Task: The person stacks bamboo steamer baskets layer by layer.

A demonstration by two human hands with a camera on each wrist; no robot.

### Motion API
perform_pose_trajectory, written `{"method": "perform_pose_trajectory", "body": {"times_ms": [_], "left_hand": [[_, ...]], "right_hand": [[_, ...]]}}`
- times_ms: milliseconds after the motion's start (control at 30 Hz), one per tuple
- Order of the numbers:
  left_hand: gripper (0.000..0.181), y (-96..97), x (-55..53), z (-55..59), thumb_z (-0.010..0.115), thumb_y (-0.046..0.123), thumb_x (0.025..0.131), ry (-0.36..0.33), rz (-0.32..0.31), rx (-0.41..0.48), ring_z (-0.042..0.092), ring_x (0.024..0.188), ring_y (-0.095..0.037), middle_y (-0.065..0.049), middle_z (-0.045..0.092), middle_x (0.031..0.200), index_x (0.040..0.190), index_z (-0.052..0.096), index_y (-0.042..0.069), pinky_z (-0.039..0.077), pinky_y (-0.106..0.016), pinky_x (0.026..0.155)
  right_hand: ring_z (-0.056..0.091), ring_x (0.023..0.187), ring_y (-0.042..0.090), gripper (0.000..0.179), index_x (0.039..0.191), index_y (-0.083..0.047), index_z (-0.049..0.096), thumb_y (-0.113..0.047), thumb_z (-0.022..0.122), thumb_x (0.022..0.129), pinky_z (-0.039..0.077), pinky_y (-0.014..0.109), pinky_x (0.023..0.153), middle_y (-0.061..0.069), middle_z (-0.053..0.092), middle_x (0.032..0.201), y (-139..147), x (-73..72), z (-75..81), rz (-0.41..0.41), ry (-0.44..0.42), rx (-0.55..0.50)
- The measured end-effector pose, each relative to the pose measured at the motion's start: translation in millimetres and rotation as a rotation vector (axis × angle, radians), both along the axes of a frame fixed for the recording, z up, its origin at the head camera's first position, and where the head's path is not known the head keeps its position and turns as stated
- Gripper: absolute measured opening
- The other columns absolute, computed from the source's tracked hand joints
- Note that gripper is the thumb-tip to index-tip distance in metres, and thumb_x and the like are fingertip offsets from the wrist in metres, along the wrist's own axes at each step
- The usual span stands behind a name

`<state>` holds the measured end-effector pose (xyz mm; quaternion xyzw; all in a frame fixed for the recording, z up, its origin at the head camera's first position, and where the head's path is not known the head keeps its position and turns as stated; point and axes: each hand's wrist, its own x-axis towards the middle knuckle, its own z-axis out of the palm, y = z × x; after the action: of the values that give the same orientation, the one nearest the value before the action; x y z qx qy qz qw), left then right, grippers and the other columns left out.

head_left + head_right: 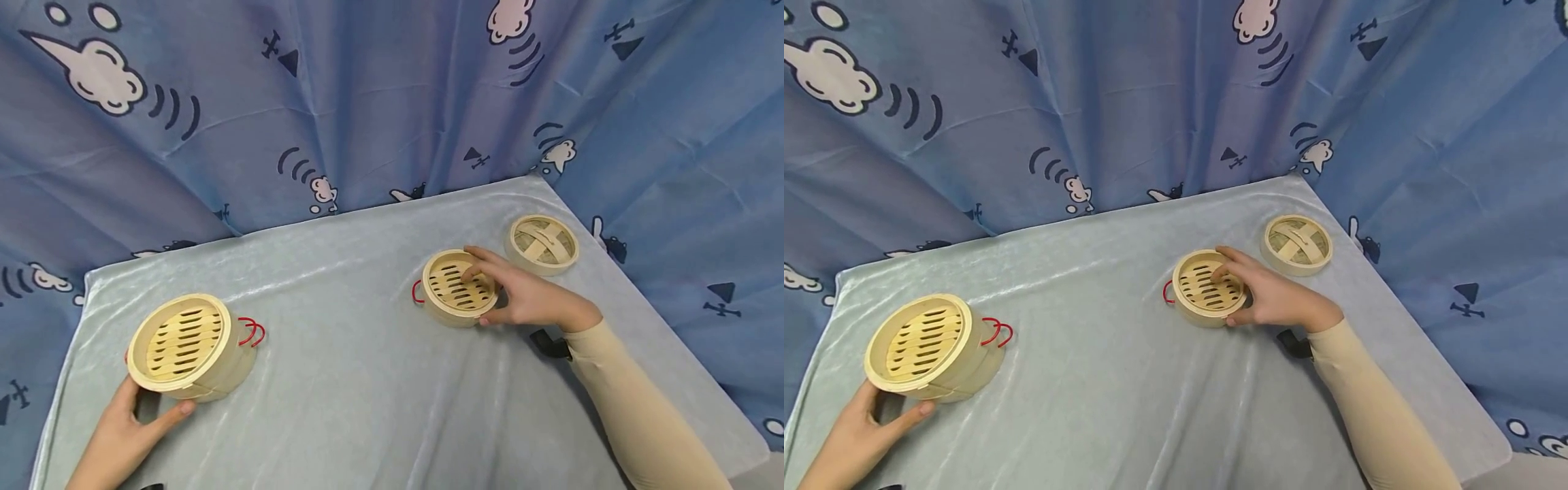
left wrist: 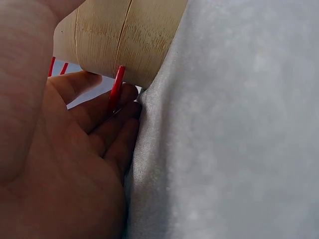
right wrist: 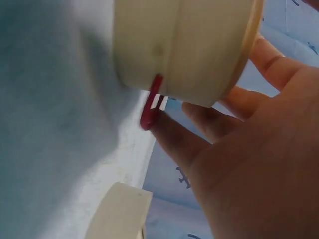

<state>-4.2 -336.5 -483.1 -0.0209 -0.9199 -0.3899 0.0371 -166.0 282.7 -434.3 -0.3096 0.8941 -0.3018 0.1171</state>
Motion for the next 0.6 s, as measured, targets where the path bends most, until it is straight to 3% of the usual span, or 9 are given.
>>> {"method": "perform_pose_trajectory", "body": {"times_ms": [100, 200, 300, 433, 600], "left_hand": [[0.103, 0.7, 0.0, -0.4, 0.086, 0.015, 0.079, 0.009, 0.002, 0.008, 0.019, 0.138, 0.006, 0.019, 0.027, 0.155, 0.158, 0.022, 0.035, 0.013, 0.002, 0.098], [0.103, 0.9, 0.1, -1.0, 0.085, 0.014, 0.080, 0.016, 0.000, 0.014, 0.017, 0.140, 0.004, 0.017, 0.024, 0.157, 0.158, 0.021, 0.035, 0.012, 0.001, 0.098], [0.103, 0.5, -0.1, -1.4, 0.085, 0.014, 0.080, 0.019, 0.000, 0.012, 0.016, 0.141, 0.003, 0.016, 0.023, 0.159, 0.158, 0.020, 0.035, 0.012, 0.001, 0.099], [0.102, -0.5, -0.1, -1.6, 0.084, 0.016, 0.082, 0.014, 0.003, 0.004, 0.015, 0.141, 0.003, 0.016, 0.021, 0.159, 0.158, 0.019, 0.036, 0.011, 0.001, 0.098], [0.100, -1.9, -0.6, -2.3, 0.083, 0.016, 0.083, 0.029, 0.000, 0.001, 0.015, 0.139, 0.006, 0.014, 0.022, 0.159, 0.158, 0.021, 0.035, 0.011, 0.002, 0.098]], "right_hand": [[0.046, 0.127, 0.027, 0.058, 0.117, -0.024, 0.061, -0.030, 0.093, 0.069, 0.043, 0.046, 0.096, 0.001, 0.014, 0.164, 2, -4.8, -3.0, -0.005, 0.009, -0.013], [0.027, 0.144, 0.027, 0.053, 0.110, -0.025, 0.063, -0.033, 0.094, 0.068, 0.032, 0.052, 0.107, 0.000, 0.017, 0.164, 4, -7.8, -6.0, -0.016, 0.016, -0.036], [0.025, 0.146, 0.024, 0.048, 0.102, -0.024, 0.063, -0.034, 0.094, 0.067, 0.030, 0.052, 0.108, -0.003, 0.019, 0.163, 6, -8.8, -9.5, -0.029, 0.003, -0.074], [0.023, 0.146, 0.022, 0.044, 0.092, -0.023, 0.061, -0.037, 0.094, 0.067, 0.028, 0.045, 0.109, -0.007, 0.021, 0.162, 9, -5.6, -17.5, -0.046, -0.021, -0.114], [0.024, 0.146, 0.022, 0.046, 0.089, -0.020, 0.058, -0.037, 0.094, 0.066, 0.023, 0.026, 0.110, -0.008, 0.022, 0.161, 12, -2.3, -24.5, -0.075, -0.041, -0.151]]}}
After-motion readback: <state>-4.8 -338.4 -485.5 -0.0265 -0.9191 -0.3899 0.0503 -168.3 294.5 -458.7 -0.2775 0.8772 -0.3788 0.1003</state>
